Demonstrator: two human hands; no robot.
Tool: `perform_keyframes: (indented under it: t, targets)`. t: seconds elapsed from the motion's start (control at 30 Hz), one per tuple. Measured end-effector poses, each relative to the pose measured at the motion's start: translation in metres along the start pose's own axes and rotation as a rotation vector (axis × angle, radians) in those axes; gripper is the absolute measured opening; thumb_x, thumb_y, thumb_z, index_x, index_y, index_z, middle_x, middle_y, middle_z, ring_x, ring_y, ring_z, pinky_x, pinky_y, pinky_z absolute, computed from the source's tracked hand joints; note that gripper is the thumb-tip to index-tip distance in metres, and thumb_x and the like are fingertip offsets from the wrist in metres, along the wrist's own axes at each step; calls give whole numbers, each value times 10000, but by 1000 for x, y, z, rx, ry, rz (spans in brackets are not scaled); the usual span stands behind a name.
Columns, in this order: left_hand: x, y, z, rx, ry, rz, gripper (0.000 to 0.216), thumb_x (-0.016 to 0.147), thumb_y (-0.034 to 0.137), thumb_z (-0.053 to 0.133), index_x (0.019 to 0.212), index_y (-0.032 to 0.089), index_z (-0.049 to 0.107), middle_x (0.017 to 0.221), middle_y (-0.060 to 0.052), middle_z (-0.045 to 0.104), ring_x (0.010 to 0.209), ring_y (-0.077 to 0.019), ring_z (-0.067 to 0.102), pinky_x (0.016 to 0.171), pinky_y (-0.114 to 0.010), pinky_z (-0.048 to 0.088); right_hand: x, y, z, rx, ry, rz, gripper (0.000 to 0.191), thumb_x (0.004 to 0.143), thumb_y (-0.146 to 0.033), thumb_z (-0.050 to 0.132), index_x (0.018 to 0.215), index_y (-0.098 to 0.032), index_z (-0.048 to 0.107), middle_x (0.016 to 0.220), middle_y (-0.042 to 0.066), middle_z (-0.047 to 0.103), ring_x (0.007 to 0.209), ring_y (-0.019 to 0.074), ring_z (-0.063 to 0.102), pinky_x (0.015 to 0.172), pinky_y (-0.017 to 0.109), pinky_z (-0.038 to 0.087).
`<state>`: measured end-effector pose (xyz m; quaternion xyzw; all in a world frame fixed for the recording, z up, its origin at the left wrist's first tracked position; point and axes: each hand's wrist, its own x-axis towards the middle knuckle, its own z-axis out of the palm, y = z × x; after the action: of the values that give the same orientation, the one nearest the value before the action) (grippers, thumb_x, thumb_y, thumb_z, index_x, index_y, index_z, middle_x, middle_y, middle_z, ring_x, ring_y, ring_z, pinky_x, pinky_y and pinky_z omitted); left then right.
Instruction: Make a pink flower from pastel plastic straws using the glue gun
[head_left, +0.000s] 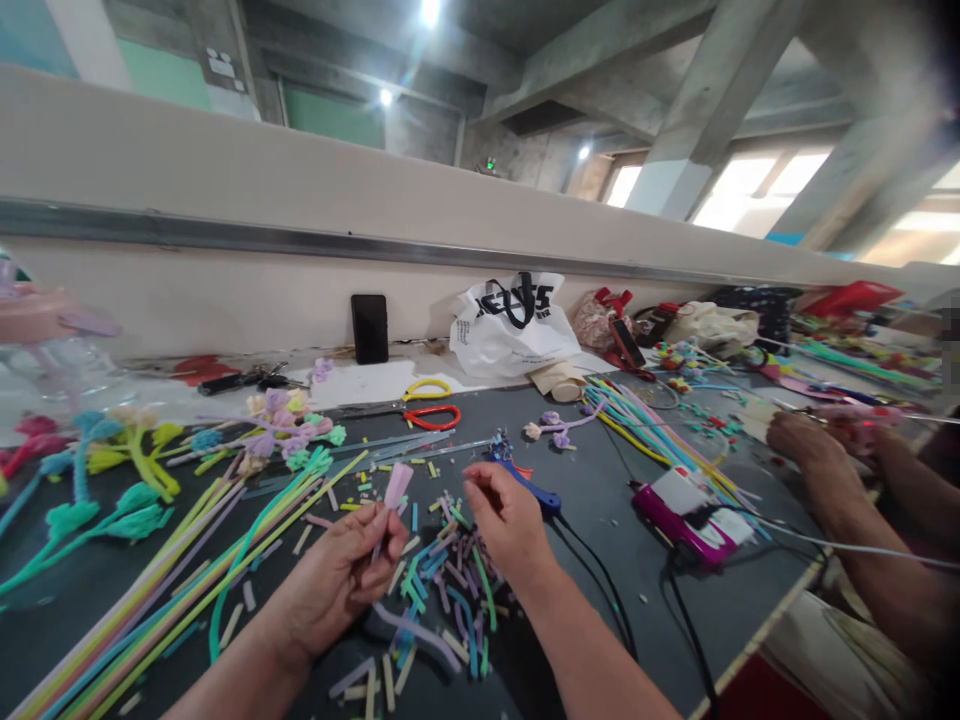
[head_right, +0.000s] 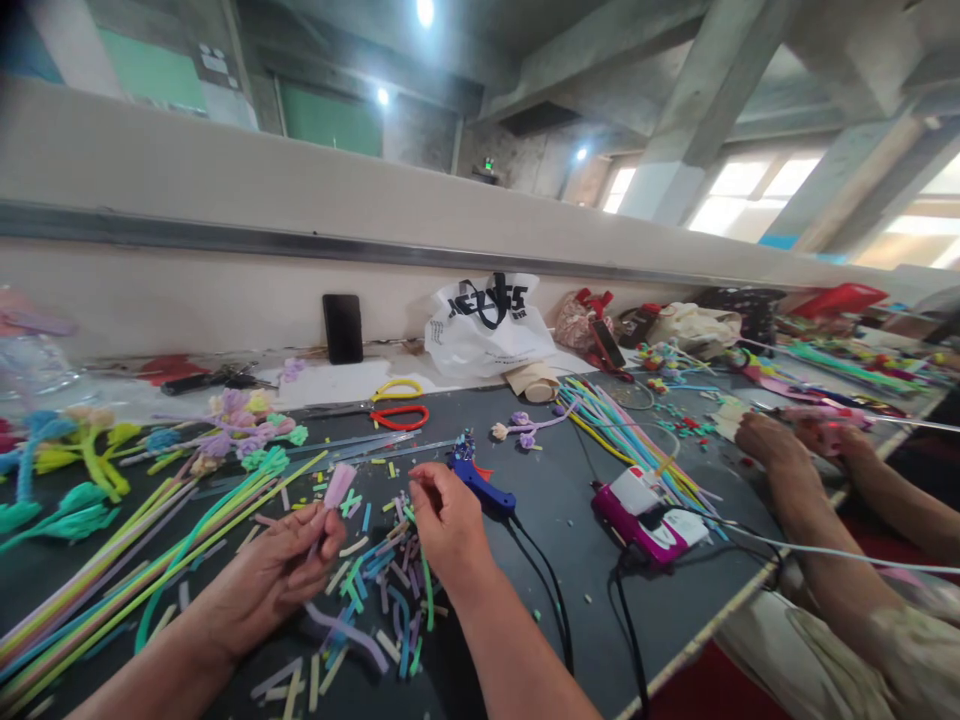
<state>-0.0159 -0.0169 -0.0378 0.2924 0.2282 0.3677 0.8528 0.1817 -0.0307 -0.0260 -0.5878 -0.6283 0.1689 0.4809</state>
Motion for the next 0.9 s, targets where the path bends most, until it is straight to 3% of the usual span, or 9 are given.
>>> perform_keyframes:
  t: [0.23, 0.33, 0.57, 0.77, 0.9]
  targets:
    - [-4, 10, -12, -151, -115, 37, 143, 827, 193, 477, 719, 132, 547, 588, 35, 452, 321, 19, 231, 266, -83, 182, -3, -1, 4, -342, -430, -215, 158, 766, -82, 506, 788, -194, 615, 785, 28, 627, 785, 153, 559, 720, 257, 416]
    - [-5, 8, -11, -130, -115, 8, 167, 837, 208, 462, 724, 127, 555, 586, 32, 461, 312, 22, 246, 261, -79, 201, -4, -1, 4, -424, -538, -293, 161, 732, -65, 540, 778, -190, 632, 786, 31, 614, 793, 150, 552, 724, 244, 413]
    - [-5, 6, -5, -33, -86, -32, 176, 824, 254, 498, 707, 129, 540, 575, 30, 488, 300, 16, 275, 253, -87, 204, -5, -3, 2, -533, -563, -286, 149, 743, -77, 531, 772, -200, 610, 781, 17, 625, 762, 150, 560, 713, 252, 397]
    - [-5, 6, 1, 56, -69, -63, 184, 792, 265, 543, 671, 127, 525, 572, 23, 498, 307, 7, 302, 259, -99, 209, -3, -5, 1, -448, -513, -221, 207, 824, -68, 420, 912, -183, 569, 854, 30, 631, 811, 144, 570, 732, 239, 406]
    - [-5, 6, 4, 78, -54, -60, 167, 776, 245, 560, 661, 131, 518, 540, 34, 481, 304, 3, 291, 259, -104, 198, -5, -8, -2, -441, -571, -244, 154, 786, -86, 494, 834, -193, 595, 837, 18, 616, 811, 138, 564, 728, 227, 400]
